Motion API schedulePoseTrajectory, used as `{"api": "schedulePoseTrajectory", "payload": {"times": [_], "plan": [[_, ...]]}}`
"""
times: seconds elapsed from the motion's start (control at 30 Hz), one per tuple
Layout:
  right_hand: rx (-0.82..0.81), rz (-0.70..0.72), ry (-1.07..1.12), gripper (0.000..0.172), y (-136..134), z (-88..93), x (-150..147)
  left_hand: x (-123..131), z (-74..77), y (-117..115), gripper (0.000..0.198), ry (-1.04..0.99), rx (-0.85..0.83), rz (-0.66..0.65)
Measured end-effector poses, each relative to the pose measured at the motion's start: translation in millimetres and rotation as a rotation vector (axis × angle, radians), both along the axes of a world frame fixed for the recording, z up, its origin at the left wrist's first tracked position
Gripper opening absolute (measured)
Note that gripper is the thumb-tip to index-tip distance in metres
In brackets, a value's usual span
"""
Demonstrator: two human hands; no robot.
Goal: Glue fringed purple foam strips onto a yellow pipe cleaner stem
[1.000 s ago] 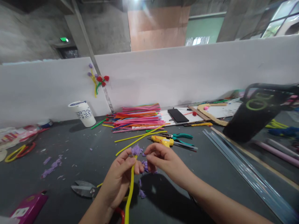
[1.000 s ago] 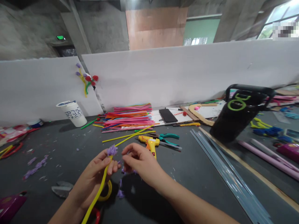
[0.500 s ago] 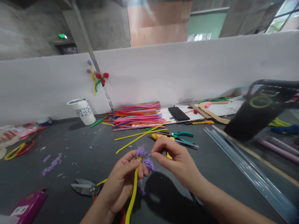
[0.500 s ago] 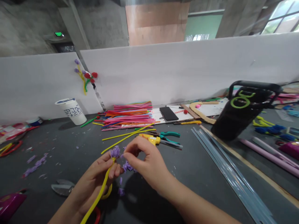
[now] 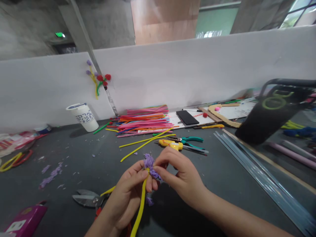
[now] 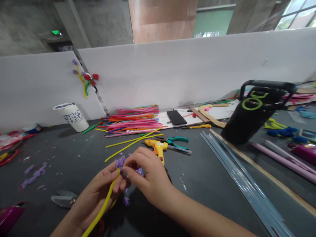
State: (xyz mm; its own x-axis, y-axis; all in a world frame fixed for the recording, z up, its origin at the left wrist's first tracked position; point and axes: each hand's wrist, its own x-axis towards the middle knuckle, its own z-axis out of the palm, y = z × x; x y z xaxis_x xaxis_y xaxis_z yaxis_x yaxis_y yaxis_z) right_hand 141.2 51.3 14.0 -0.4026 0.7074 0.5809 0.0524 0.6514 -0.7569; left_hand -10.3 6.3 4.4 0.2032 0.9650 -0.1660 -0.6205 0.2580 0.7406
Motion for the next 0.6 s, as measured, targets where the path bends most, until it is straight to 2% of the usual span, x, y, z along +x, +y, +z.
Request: {"api": "schedulePoseTrajectory", "payload": {"times": [0.37, 0.6], "plan": [[0.096, -0.03, -0.012, 0.011, -2.0, -1.2, 0.9, -0.9, -0.7, -2.5, 0.013, -0.005, 0.023, -0.018], [0.159, -0.04, -0.013, 0.01, -1.2, -6.3, 1.8, -0.7, 0.6, -4.2, 0.01, 0.073, 0.053, -0.025]]}}
